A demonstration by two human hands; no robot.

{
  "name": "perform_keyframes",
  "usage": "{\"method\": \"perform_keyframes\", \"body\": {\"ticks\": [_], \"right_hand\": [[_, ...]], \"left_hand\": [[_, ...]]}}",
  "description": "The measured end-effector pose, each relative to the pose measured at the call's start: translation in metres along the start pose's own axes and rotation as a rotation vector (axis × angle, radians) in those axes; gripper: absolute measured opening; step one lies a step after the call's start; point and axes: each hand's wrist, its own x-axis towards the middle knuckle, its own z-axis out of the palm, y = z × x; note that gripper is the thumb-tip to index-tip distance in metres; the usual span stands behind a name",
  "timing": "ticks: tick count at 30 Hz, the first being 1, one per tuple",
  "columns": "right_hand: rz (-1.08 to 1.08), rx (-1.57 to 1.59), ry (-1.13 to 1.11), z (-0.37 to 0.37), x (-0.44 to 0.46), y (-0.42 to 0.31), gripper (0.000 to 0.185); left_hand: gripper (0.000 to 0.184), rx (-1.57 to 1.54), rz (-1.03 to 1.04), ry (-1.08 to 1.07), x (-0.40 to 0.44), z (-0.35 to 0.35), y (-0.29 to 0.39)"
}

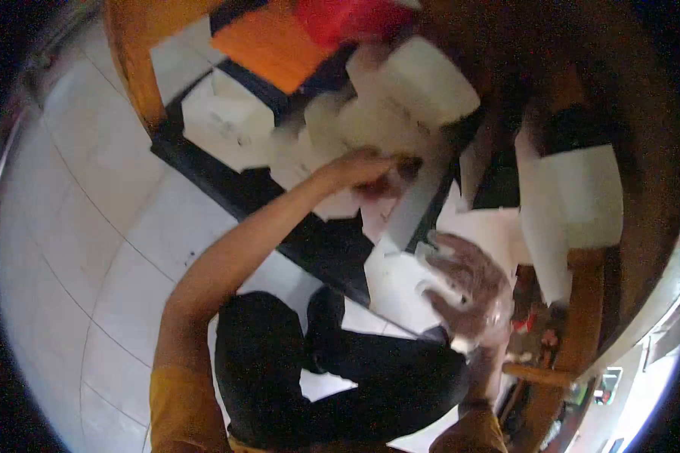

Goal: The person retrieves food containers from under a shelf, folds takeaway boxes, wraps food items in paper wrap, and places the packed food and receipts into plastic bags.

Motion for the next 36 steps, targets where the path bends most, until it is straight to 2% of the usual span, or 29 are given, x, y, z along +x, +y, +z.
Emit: {"method": "perform_keyframes", "body": {"ticks": [2,4,5,6,7,10,12,14,17,19,20,22,28,29,32,34,36], "right_hand": [[-0.197,0.032,0.042,0.005,0.013,-0.019,0.045],[-0.416,0.033,0.153,0.021,0.058,-0.055,0.040],[-0.324,0.083,0.134,0.034,0.083,-0.075,0.032],[-0.305,0.089,0.157,0.044,0.113,-0.090,0.034],[-0.317,0.053,0.211,0.053,0.149,-0.095,0.036],[-0.280,-0.213,0.406,0.060,0.274,-0.087,0.043],[-0.199,-0.410,0.477,0.056,0.341,-0.070,0.048],[-0.136,-0.565,0.526,0.057,0.386,-0.054,0.054],[-0.151,-0.714,0.505,0.043,0.411,-0.052,0.062],[-0.173,-0.805,0.243,0.008,0.403,-0.087,0.062],[-0.194,-0.834,0.303,-0.004,0.415,-0.073,0.057],[-0.213,-0.860,0.286,-0.030,0.406,-0.060,0.057],[-0.245,-0.891,0.041,-0.082,0.274,-0.046,0.056],[-0.234,-0.886,0.027,-0.087,0.269,-0.042,0.056],[-0.215,-0.864,0.008,-0.093,0.262,-0.039,0.056],[-0.219,-0.852,-0.014,-0.092,0.249,-0.051,0.055],[-0.249,-0.842,-0.026,-0.091,0.245,-0.075,0.055]], "left_hand": [[0.044,-0.123,-0.208,-0.007,-0.050,-0.032,0.015],[0.040,-0.104,0.030,0.201,-0.059,-0.056,-0.019],[0.041,-0.131,0.055,0.255,-0.070,-0.071,-0.029],[0.043,-0.156,0.082,0.310,-0.080,-0.087,-0.038],[0.046,-0.215,0.016,0.306,-0.095,-0.100,-0.039],[0.037,-0.290,-0.150,0.409,-0.176,-0.126,0.026],[0.046,-0.312,-0.062,0.539,-0.208,-0.144,-0.006],[0.044,-0.297,0.024,0.609,-0.241,-0.170,-0.049],[0.042,-0.388,-0.122,0.739,-0.263,-0.185,-0.032],[0.041,-0.439,-0.185,0.755,-0.245,-0.195,-0.047],[0.041,-0.492,-0.117,0.750,-0.233,-0.197,-0.051],[0.043,-0.601,0.012,0.737,-0.200,-0.195,-0.037],[0.051,-0.769,0.075,0.837,-0.147,-0.177,-0.025],[0.056,-0.795,0.043,0.818,-0.144,-0.176,-0.022],[0.062,-0.883,0.113,0.797,-0.131,-0.168,-0.034],[0.073,-0.862,0.062,0.800,-0.139,-0.164,-0.017],[0.076,-0.858,0.018,0.811,-0.137,-0.164,-0.022]]}}
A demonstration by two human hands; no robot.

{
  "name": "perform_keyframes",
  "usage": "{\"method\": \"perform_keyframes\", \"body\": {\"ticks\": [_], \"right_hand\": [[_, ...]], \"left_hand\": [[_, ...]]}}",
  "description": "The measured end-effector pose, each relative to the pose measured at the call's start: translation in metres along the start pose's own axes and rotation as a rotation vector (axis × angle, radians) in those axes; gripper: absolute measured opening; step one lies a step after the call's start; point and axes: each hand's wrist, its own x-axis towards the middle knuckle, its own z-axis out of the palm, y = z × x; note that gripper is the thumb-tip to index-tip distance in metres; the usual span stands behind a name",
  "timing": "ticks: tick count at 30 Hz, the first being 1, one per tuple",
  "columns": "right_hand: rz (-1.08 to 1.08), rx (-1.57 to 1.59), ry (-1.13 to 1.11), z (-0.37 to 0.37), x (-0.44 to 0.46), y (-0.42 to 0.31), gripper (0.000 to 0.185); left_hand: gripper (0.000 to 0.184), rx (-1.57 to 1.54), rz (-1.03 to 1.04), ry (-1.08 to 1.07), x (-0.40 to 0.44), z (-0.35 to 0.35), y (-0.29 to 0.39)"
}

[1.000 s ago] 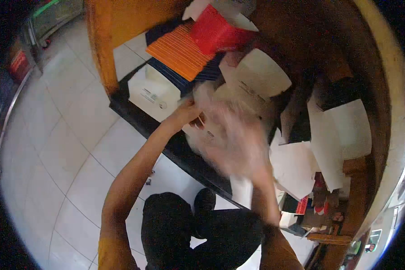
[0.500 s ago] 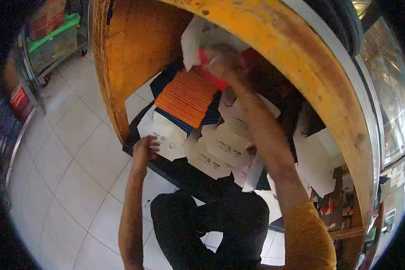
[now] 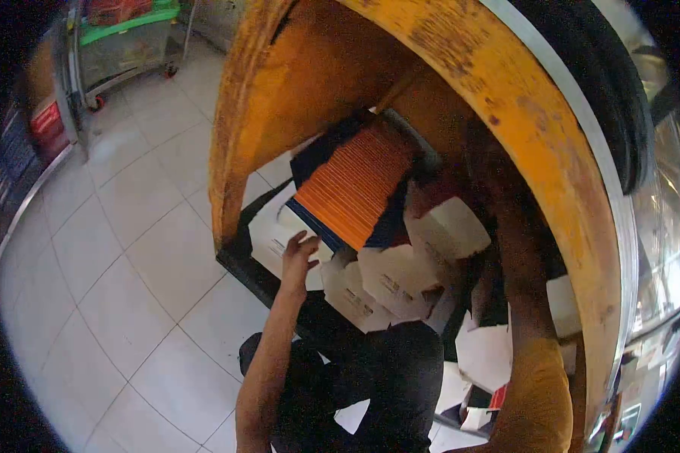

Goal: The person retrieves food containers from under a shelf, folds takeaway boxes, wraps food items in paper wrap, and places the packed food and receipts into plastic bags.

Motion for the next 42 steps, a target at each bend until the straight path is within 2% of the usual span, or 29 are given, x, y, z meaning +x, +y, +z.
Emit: {"method": "perform_keyframes", "body": {"ticks": [3,6,7,10,12,13,16,18,19,22,25,31,33,36,42], "right_hand": [[-0.059,-0.009,0.091,-0.015,0.055,-0.008,0.055],[-0.087,-0.045,0.174,-0.001,0.152,-0.001,0.055],[-0.086,-0.057,0.184,0.009,0.178,0.001,0.054],[-0.078,-0.063,0.199,0.043,0.232,0.005,0.054],[-0.100,-0.035,0.221,0.059,0.246,0.001,0.054],[-0.115,-0.014,0.231,0.066,0.245,-0.002,0.054],[-0.144,0.084,0.263,0.074,0.216,-0.011,0.053],[-0.140,0.153,0.281,0.073,0.182,-0.021,0.053],[-0.128,0.183,0.287,0.074,0.163,-0.028,0.053],[-0.142,0.278,0.304,0.084,0.137,-0.061,0.053],[-0.184,0.378,0.333,0.110,0.129,-0.109,0.053],[-0.314,0.562,0.310,0.141,0.122,-0.231,0.052],[-0.345,0.585,0.297,0.137,0.127,-0.223,0.052],[-0.347,0.584,0.297,0.130,0.141,-0.168,0.051],[-0.326,0.563,0.277,0.121,0.147,-0.105,0.051]], "left_hand": [[0.073,0.005,0.044,0.000,0.015,0.008,-0.008],[0.066,-0.035,0.077,-0.044,0.033,0.036,0.002],[0.054,-0.108,0.140,-0.054,0.036,0.050,0.006],[0.045,-0.284,0.325,-0.025,0.057,0.071,-0.014],[0.037,-0.254,0.371,-0.005,0.098,0.072,-0.060],[0.036,-0.093,0.264,0.017,0.103,0.071,-0.058],[0.042,-0.006,0.612,-0.193,0.139,0.041,-0.088],[0.043,-0.186,0.134,-0.291,0.091,0.038,-0.041],[0.042,0.113,0.201,0.039,0.081,0.062,-0.040],[0.044,-0.301,0.137,-0.095,0.092,0.072,-0.081],[0.048,-0.121,0.107,-0.206,0.097,0.075,-0.101],[0.049,-0.123,0.087,-0.202,0.089,0.067,-0.114],[0.049,-0.124,0.082,-0.182,0.087,0.058,-0.112],[0.050,-0.118,0.064,-0.160,0.079,0.044,-0.115],[0.050,-0.137,-0.021,-0.140,0.043,0.065,-0.155]]}}
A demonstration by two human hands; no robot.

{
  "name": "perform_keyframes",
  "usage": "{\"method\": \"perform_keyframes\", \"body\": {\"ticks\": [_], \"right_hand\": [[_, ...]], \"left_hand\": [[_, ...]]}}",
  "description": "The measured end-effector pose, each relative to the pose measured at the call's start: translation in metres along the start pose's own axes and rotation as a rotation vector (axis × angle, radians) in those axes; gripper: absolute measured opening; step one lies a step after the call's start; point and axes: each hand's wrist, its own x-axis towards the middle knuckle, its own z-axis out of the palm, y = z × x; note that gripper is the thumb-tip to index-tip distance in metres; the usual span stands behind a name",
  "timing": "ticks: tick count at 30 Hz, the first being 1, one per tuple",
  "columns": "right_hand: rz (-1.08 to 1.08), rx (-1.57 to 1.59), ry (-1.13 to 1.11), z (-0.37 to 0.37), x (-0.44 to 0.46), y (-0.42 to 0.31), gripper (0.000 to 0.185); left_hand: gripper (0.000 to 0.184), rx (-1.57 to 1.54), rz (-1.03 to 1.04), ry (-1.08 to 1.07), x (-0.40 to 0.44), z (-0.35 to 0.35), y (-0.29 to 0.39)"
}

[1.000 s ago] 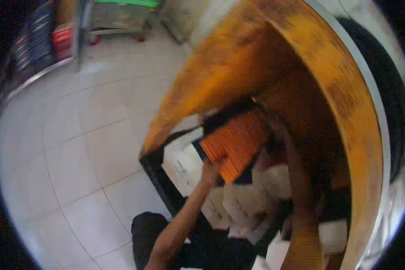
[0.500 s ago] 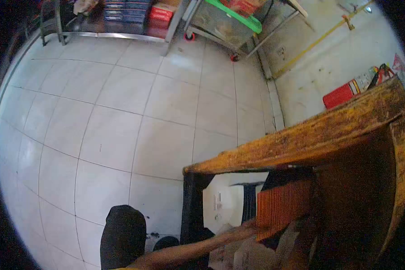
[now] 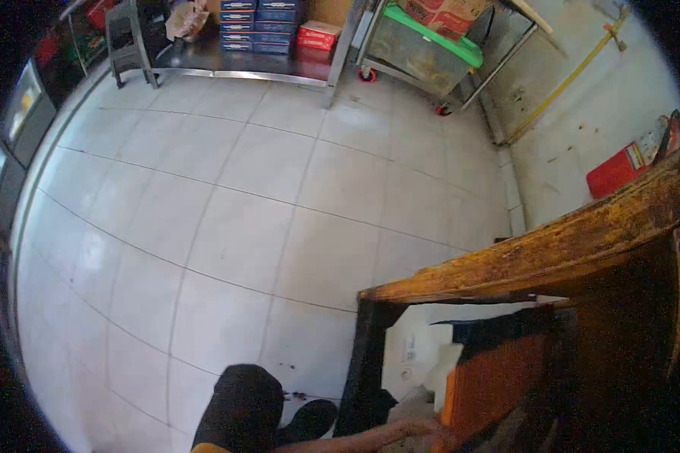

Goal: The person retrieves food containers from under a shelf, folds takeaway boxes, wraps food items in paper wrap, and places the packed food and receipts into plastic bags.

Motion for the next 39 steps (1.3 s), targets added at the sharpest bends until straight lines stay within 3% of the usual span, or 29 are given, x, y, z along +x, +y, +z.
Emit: {"method": "perform_keyframes", "body": {"ticks": [9,15,19,23,29,35,38,39], "right_hand": [[0.041,0.039,-0.073,-0.016,-0.016,0.015,0.050],[0.141,0.113,-0.196,-0.007,-0.050,-0.001,0.049],[0.247,0.302,-0.452,0.005,-0.089,-0.074,0.049],[0.352,0.600,-0.776,-0.012,-0.106,-0.209,0.049],[0.549,1.140,-1.126,-0.129,-0.064,-0.432,0.048],[0.695,1.653,-1.325,-0.228,-0.002,-0.577,0.048],[0.713,1.802,-1.425,-0.228,0.046,-0.647,0.047],[0.707,1.838,-1.460,-0.221,0.068,-0.671,0.047]], "left_hand": [[0.052,-0.034,-0.068,0.223,-0.168,0.031,-0.007],[0.053,0.105,-0.089,0.419,-0.342,0.044,0.081],[0.053,0.276,-0.067,0.536,-0.464,0.079,0.207],[0.054,0.506,-0.012,0.629,-0.592,0.147,0.383],[0.055,0.937,0.150,0.736,-0.796,0.299,0.655],[0.056,1.371,0.380,0.876,-0.921,0.386,0.842],[0.070,1.459,0.266,0.966,-0.925,0.354,0.909],[0.050,1.560,-0.055,1.057,-0.917,0.328,0.933]]}}
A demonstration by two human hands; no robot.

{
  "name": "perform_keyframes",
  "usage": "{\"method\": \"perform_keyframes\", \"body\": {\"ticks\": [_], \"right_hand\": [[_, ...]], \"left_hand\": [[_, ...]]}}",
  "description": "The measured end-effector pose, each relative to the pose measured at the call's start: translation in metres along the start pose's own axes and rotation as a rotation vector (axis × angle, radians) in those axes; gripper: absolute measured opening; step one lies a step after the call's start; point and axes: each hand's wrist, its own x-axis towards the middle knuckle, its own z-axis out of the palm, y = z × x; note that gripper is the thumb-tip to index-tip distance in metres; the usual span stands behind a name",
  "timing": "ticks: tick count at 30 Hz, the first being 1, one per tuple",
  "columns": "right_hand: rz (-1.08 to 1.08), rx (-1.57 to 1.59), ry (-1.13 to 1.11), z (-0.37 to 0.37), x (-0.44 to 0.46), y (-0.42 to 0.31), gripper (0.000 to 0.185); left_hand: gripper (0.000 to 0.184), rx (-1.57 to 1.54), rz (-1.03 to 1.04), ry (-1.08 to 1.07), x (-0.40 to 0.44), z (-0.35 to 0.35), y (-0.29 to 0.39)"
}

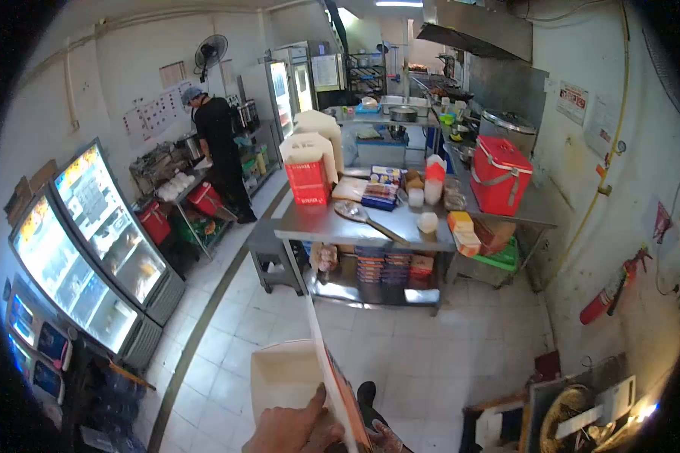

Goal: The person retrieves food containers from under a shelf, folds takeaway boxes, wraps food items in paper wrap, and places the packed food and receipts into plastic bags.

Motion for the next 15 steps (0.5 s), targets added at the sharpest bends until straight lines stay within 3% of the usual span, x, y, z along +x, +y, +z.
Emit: {"method": "perform_keyframes", "body": {"ticks": [3,4,6,7,9,11,12,13,14,15], "right_hand": [[0.037,0.041,-0.114,0.042,0.086,-0.073,0.047],[0.035,0.043,-0.152,0.057,0.115,-0.107,0.047],[-0.003,0.027,-0.227,0.088,0.168,-0.173,0.047],[-0.055,0.008,-0.249,0.106,0.193,-0.211,0.047],[-0.339,-0.084,-0.284,0.139,0.241,-0.284,0.068],[-0.304,0.120,-0.316,0.192,0.303,-0.369,0.080],[-0.369,0.176,-0.248,0.241,0.300,-0.408,0.069],[-0.555,0.124,-0.342,0.285,0.309,-0.448,0.065],[-0.624,0.049,-0.115,0.353,0.277,-0.484,0.056],[-0.685,0.015,-0.266,0.335,0.343,-0.509,0.054]], "left_hand": [[0.050,0.105,0.075,0.085,0.087,-0.036,-0.044],[0.058,0.087,-0.029,-0.134,0.116,-0.065,-0.055],[0.068,0.110,0.176,0.012,0.168,-0.117,-0.087],[0.073,0.095,0.283,0.077,0.196,-0.137,-0.104],[0.077,0.323,0.211,0.120,0.272,-0.177,-0.146],[0.078,0.130,0.614,0.422,0.349,-0.224,-0.180],[0.079,0.159,0.608,0.498,0.380,-0.245,-0.185],[0.080,0.196,0.609,0.577,0.412,-0.263,-0.191],[0.080,0.164,0.550,0.554,0.445,-0.278,-0.206],[0.080,0.134,0.496,0.533,0.481,-0.288,-0.222]]}}
